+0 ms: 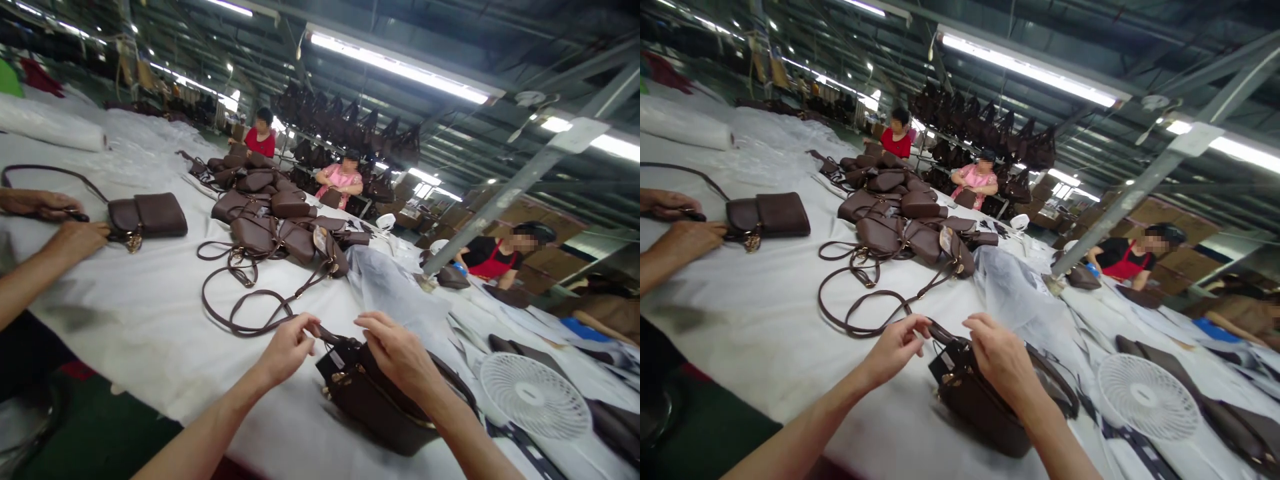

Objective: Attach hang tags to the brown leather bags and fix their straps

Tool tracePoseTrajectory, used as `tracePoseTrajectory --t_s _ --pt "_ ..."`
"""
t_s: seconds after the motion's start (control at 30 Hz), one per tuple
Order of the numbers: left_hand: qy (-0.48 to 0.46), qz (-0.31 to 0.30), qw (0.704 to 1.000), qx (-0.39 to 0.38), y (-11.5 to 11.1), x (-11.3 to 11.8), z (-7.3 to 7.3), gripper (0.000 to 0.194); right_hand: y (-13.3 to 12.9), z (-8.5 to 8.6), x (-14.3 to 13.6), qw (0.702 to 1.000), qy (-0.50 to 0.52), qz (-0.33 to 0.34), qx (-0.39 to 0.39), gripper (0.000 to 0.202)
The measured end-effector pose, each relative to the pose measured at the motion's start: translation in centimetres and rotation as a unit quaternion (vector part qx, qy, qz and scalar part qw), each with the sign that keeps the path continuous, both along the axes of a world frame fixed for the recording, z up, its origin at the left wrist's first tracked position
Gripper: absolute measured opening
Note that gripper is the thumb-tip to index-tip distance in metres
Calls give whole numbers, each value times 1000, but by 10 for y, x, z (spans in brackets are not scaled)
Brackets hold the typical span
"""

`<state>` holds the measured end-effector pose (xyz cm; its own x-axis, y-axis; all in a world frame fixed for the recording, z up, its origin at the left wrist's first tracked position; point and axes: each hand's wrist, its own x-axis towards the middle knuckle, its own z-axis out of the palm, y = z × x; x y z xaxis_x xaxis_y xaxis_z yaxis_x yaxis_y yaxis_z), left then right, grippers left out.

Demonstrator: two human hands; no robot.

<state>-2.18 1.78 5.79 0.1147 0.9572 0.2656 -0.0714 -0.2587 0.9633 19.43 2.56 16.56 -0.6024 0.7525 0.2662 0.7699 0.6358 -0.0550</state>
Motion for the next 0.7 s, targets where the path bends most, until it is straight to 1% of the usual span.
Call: tracePoseTrajectory --t_s 0.03,0.07,0.1,0.17,0.23,0.37,0.5,0.57,0.7 --pt "12 24 1000 -14 -2 -3 -6 31 -3 1 12 999 -14 -32 38 27" --pt "38 45 998 -22 -3 -6 -12 29 -5 1 24 996 -34 -60 63 29" --pt "74 52 996 -27 -4 -8 -19 27 -8 0 34 993 -54 -80 73 34" --pt "142 27 989 -36 -5 -7 -32 29 -15 -4 48 989 -73 -107 73 41" --pt "161 -6 986 -42 -5 2 -44 34 -21 -10 53 990 -63 -108 70 41" --pt "122 -20 992 -36 1 32 -59 40 -31 -18 47 996 -6 -76 43 37" --pt "85 3 995 -44 11 55 -65 56 -32 -23 46 997 17 -74 28 39" --pt "59 -3 997 -57 13 62 -66 54 -30 -26 49 997 18 -73 25 40" --pt "15 -64 994 -91 13 67 -67 46 -28 -30 54 997 23 -70 23 43"
